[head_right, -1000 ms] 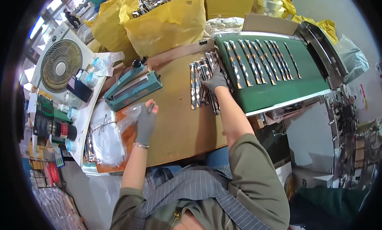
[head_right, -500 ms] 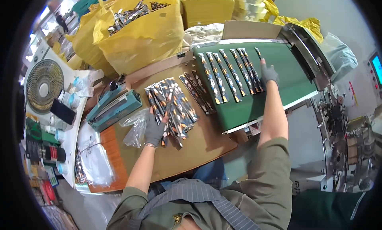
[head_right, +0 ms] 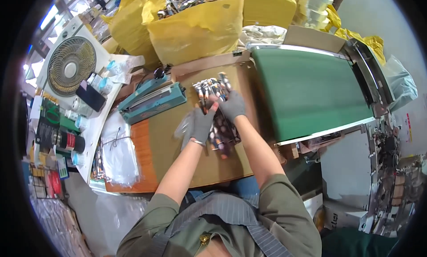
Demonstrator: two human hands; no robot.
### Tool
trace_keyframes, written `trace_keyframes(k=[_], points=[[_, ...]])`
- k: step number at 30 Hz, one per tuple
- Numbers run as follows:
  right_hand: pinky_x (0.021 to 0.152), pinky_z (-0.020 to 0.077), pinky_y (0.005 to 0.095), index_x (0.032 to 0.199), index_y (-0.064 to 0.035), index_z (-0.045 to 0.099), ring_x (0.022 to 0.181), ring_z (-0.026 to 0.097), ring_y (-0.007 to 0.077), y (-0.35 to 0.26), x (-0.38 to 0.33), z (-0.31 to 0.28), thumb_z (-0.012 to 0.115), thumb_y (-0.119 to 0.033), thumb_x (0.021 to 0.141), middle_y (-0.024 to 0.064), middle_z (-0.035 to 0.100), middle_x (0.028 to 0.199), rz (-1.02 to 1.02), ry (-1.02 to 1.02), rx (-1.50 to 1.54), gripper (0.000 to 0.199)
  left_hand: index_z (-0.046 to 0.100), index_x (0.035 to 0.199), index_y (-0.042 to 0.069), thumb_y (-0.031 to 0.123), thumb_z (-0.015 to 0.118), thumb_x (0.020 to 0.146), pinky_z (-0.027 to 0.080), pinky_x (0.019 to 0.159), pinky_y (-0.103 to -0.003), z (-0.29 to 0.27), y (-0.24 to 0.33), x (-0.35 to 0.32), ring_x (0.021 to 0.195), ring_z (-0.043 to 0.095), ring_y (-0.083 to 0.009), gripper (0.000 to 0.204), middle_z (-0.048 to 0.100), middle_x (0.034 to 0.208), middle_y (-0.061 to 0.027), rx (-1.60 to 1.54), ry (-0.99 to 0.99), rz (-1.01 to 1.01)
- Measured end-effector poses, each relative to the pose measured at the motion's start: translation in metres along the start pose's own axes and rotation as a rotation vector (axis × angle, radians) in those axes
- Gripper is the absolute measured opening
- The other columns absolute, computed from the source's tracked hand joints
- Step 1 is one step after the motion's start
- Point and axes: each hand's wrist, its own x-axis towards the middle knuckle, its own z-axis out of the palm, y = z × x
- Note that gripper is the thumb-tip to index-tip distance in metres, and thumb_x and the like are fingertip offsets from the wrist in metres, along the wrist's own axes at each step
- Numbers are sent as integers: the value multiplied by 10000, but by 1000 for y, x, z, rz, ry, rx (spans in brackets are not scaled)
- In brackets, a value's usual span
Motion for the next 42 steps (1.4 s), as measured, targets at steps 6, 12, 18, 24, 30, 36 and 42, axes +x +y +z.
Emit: trace_keyframes(k=[6, 12, 18, 24, 30, 36, 42], points=[[766, 500, 281, 1124, -15, 571, 870, 614, 150, -6, -38, 39, 650, -332, 836, 93, 642, 965, 382, -739, 1284, 436, 598, 1085, -32, 300, 788, 719, 511, 699, -290, -25, -53, 7, 782, 612, -134, 529, 655, 932, -92, -877, -248, -328], [917, 444, 331, 1389, -45, 252, 1076, 527, 184, -59, -94, -8, 717, -122, 734, 93, 516, 1208, -415, -428, 1273, 807, 403, 1260, 19, 86, 835, 599, 465, 889, -294, -105, 8, -53, 1014, 558, -144, 792, 581, 1128, -62, -755, -317, 406], [961, 420, 336, 1476, -103, 76, 1158, 479, 215, -80, -128, -32, 817, -2, 613, 123, 415, 1332, -564, -570, 1175, 1141, 337, 1329, 28, 154, 842, 598, 416, 968, -317, -123, -36, -67, 1126, 500, -165, 897, 519, 1250, -74, -779, -437, 291], [800, 493, 287, 1341, -47, 361, 944, 567, 145, -119, -185, -41, 798, -147, 685, 78, 565, 1099, -270, -451, 1073, 795, 489, 1232, 44, 94, 767, 662, 447, 924, -328, -145, 0, -106, 1040, 539, -140, 636, 575, 1138, -44, -568, -562, 396], [647, 526, 285, 1220, -35, 545, 735, 657, 157, -117, -168, -55, 681, -179, 783, 80, 667, 859, -241, -1027, 936, 480, 434, 1296, 64, 570, 634, 746, 470, 924, -385, -91, -80, -135, 1079, 558, -250, 774, 533, 1215, -112, -1273, -814, -295], [602, 496, 246, 901, -3, 637, 640, 613, 136, -76, -180, -11, 634, -152, 754, 77, 633, 757, -296, -926, 1317, 209, 384, 1330, 46, 506, 452, 927, 422, 928, -353, -123, -109, -106, 1059, 511, -210, 615, 494, 1212, -70, -1130, -725, -138], [660, 491, 248, 1004, -21, 614, 725, 605, 129, -70, -167, 20, 569, -222, 805, 74, 632, 796, -512, -888, 1296, 286, 514, 1256, -7, 198, 501, 906, 418, 586, -241, -122, 49, -169, 672, 492, -90, 406, 560, 829, -19, -319, -160, 699]])
